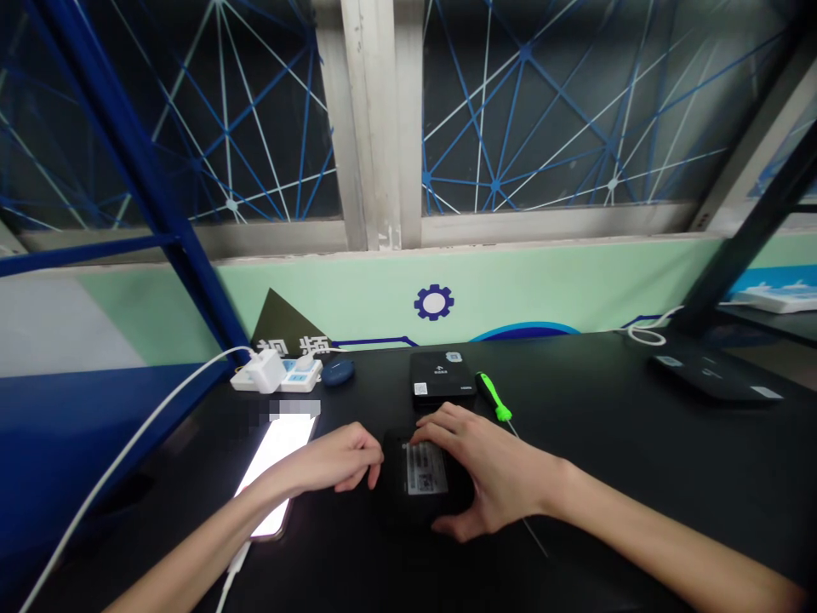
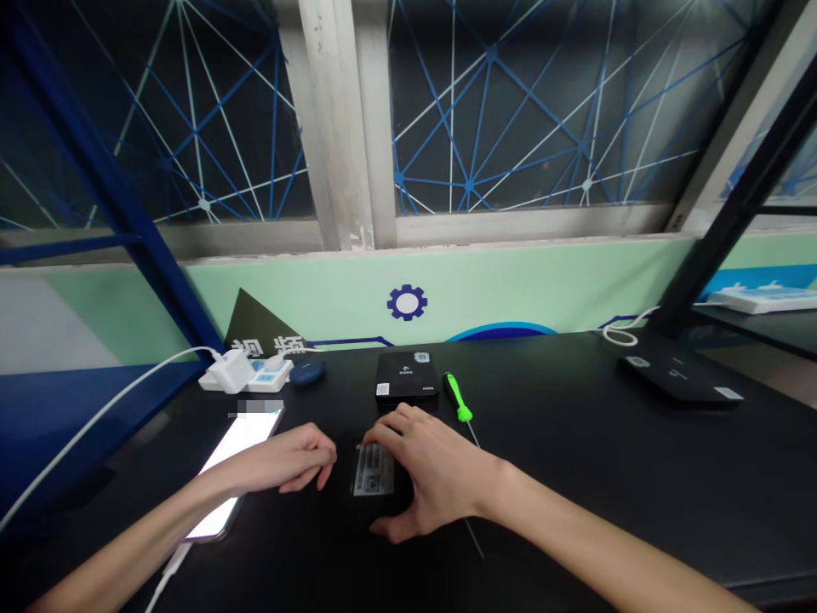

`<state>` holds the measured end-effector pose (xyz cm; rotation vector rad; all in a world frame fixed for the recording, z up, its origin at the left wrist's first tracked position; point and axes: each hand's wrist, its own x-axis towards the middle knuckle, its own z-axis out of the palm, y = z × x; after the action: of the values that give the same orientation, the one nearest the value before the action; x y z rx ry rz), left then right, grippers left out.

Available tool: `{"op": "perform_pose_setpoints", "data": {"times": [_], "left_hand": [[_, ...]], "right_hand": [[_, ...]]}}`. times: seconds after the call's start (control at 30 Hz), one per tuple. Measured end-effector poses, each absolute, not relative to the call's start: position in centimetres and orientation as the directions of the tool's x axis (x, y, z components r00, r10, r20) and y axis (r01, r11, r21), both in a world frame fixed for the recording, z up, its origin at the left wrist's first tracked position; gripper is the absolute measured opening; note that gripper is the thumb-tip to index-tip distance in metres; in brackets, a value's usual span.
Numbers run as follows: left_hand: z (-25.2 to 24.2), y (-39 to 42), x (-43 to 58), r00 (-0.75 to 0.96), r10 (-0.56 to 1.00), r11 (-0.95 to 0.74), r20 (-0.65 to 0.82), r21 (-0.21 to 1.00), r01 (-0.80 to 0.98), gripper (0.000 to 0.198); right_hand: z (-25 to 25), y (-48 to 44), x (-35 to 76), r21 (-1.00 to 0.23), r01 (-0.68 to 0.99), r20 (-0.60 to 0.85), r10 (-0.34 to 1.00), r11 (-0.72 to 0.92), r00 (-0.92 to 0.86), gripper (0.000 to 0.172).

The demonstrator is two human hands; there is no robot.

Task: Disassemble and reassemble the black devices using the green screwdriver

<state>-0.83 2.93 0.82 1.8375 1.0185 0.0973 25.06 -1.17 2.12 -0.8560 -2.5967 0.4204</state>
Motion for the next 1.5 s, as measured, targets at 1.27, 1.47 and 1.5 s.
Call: {"op": "perform_pose_setpoints", "data": {"times": [1.27,1.47,1.5], "left_hand": [[0.2,3.1,-1.2,0.620,0.696,-0.165,-0.362,0.760,0.629,0.042],[0.5,3.0,-1.0,0.617,0.696,-0.163,-0.367,0.756,0.633,0.043],[0.5,3.0,-1.0,0.617,0.697,-0.165,-0.365,0.756,0.634,0.042]], "right_hand": [[2.8,4.4,26.6,-0.298,0.670,0.482,0.713,0.680,-0.510,0.052],[2.3,4.8,26.5,-0.302,0.689,0.488,0.728,0.659,-0.482,0.050],[2.2,4.9,26.5,-0.302,0.693,0.482,0.732,0.654,-0.481,0.050]]}}
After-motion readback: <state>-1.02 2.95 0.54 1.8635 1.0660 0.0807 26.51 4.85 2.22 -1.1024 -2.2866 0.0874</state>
